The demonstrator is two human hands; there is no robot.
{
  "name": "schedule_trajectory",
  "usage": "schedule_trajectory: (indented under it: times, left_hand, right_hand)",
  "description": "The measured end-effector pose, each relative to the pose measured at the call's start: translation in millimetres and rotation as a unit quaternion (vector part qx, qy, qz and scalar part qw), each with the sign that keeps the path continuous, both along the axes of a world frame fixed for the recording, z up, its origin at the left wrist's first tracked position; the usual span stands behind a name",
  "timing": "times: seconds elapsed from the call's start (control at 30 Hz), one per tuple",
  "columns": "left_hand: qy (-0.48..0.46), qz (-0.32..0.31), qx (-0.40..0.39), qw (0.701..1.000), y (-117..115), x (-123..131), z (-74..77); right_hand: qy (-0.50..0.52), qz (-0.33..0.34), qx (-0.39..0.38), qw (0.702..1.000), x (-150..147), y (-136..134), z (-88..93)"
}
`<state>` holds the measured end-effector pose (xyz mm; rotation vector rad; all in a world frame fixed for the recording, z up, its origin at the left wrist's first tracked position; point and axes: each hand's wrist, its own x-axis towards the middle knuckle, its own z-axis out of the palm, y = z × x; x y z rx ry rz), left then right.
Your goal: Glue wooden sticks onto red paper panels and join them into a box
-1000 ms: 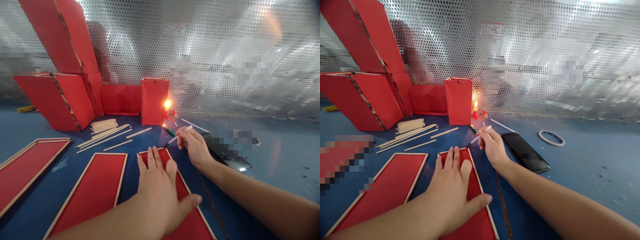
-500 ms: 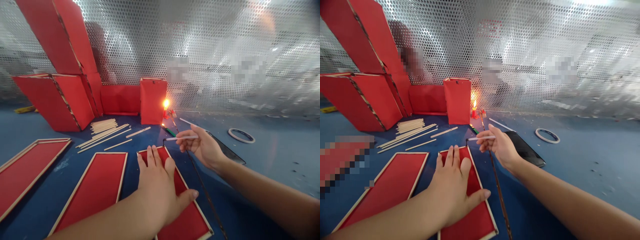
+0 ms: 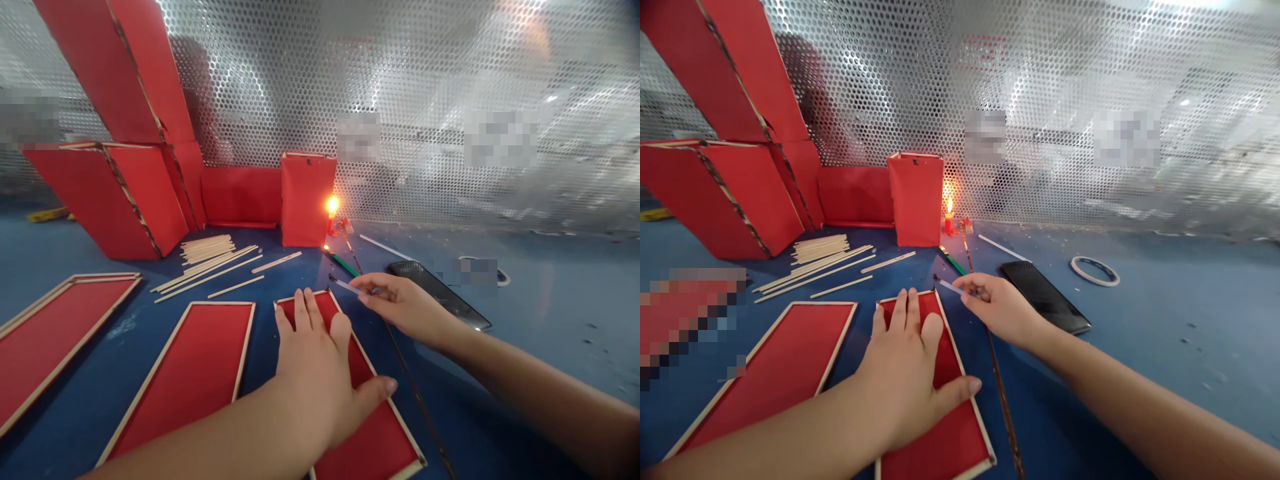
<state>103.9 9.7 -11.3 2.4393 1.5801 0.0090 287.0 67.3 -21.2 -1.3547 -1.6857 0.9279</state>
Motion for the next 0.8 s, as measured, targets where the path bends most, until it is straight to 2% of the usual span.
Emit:
schedule_trajectory:
  times: [0.13,0.3,0.53,0.8]
  left_hand:
    - [0.005,0.001,0.001,1.0,-0.2,-0.2,-0.3]
    - [0.022,-0.002,0.001,1.0,-0.6,-1.1,1.7]
    - [0.025,-0.003,0.011,1.0,-1.4,0.1,1.3]
    - [0.042,-0.004,0.015,0.999,-0.2,-0.1,-0.5]
  right_hand:
    - [-0.087,-0.014,0.113,0.99,-5.7,2.3,-1.4]
    - [-0.176,-0.009,0.178,0.968,-10.6,1.4,-1.4]
    - [-0.213,-0.017,0.229,0.95,-10.5,0.1,-12.3]
    - [-0.227,-0.007,0.239,0.944,-12.3,-0.4,-16.2]
